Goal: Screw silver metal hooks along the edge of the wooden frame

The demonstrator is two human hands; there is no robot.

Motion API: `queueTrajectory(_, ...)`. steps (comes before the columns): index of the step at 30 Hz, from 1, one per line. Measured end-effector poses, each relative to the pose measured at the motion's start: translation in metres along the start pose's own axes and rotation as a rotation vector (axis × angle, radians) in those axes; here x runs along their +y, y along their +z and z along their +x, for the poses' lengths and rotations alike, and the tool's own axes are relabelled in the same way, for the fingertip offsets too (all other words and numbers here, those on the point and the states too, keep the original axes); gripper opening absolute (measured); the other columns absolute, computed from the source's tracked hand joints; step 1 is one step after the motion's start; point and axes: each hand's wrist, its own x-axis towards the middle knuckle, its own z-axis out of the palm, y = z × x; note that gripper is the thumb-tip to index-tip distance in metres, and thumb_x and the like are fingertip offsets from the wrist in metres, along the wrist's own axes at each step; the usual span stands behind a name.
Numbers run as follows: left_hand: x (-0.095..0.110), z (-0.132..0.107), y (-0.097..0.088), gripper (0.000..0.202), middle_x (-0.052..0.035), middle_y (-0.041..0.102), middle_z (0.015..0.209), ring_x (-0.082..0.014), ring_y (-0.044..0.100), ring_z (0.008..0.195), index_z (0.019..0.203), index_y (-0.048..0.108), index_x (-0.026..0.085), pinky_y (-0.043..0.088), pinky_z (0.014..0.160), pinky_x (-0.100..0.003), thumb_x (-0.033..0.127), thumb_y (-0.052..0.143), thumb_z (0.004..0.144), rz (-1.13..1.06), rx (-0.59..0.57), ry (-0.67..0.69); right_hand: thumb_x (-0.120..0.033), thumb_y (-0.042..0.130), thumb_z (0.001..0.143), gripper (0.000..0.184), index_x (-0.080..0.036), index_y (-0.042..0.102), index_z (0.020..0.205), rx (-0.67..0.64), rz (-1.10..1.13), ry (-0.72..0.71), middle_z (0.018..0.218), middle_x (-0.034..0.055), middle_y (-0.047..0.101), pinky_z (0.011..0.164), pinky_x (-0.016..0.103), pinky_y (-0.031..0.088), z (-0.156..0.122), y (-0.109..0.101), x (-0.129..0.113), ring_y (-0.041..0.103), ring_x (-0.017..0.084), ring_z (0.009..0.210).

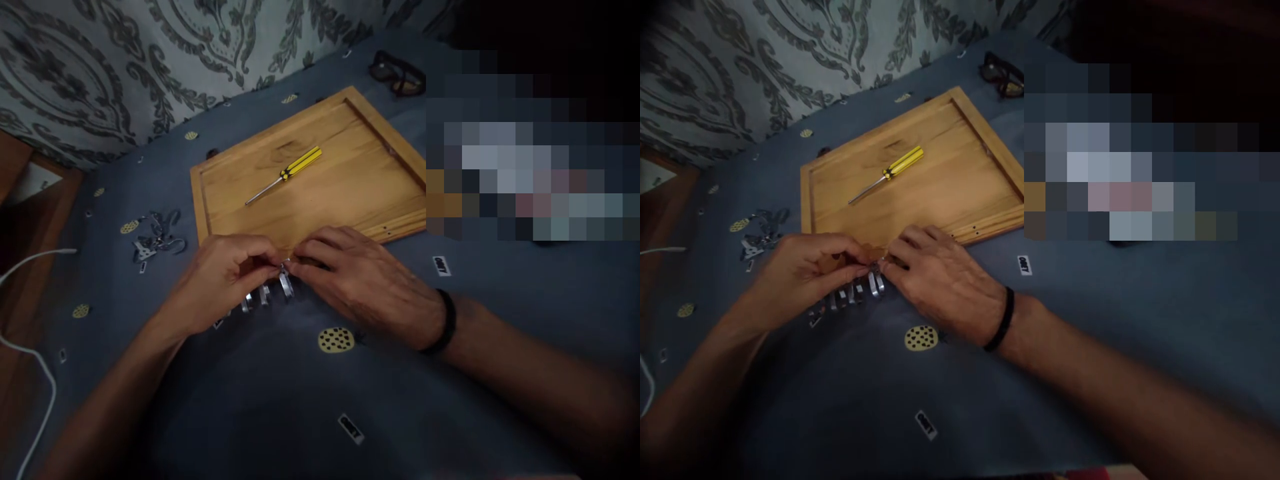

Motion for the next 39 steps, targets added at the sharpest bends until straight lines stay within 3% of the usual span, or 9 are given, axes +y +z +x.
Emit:
queueTrajectory(16, -0.002, 0.0023, 0.0013, 0.011, 0.0015, 0.075, 0.075, -0.0153, 0.067, 0.069, 0.075, 0.075, 0.023, 0.046, 0.063, -0.023, 0.028, 0.069, 0.083, 0.011, -0.036, 0.044, -0.013, 0.05, 0.1, 0.022, -0.013, 0.069, 0.112, -0.046, -0.006, 0.004, 0.106, 0.0112, 0.07, 0.086, 0.041, 0.05, -0.0004, -0.0009, -0.0009, 0.058, 0.024, 0.1)
queueTrajectory(23, -0.0049, 0.0006, -0.0029, 0.014, 0.0017, 0.078, 0.081, -0.0158, 0.071, 0.072, 0.086, 0.08, 0.027, 0.048, 0.064, -0.023, 0.032, 0.068, 0.088, -0.002, -0.078, 0.047, -0.014, 0.053, 0.099, 0.023, -0.013, 0.07, 0.114, -0.056, -0.024, 0.009, 0.107, 0.0109, 0.071, 0.088, 0.04, 0.048, 0.0001, -0.0024, -0.0014, 0.057, 0.024, 0.101)
queueTrajectory(29, -0.0039, 0.0011, -0.0039, 0.015, 0.0007, 0.079, 0.082, -0.0169, 0.072, 0.074, 0.086, 0.081, 0.026, 0.051, 0.065, -0.023, 0.033, 0.068, 0.087, 0.008, -0.091, 0.023, -0.013, 0.053, 0.099, 0.025, -0.011, 0.069, 0.117, -0.052, -0.013, 0.005, 0.107, 0.0109, 0.07, 0.087, 0.042, 0.047, 0.001, -0.0003, -0.0011, 0.055, 0.025, 0.101)
queueTrajectory(39, -0.0026, 0.0033, -0.0018, 0.009, 0.0034, 0.077, 0.075, -0.0143, 0.069, 0.067, 0.079, 0.078, 0.025, 0.051, 0.064, -0.021, 0.031, 0.072, 0.082, -0.029, -0.053, -0.007, -0.013, 0.056, 0.098, 0.022, -0.012, 0.069, 0.115, -0.051, -0.026, 0.004, 0.106, 0.0104, 0.071, 0.088, 0.041, 0.046, 0.0005, -0.0007, -0.0018, 0.055, 0.025, 0.1)
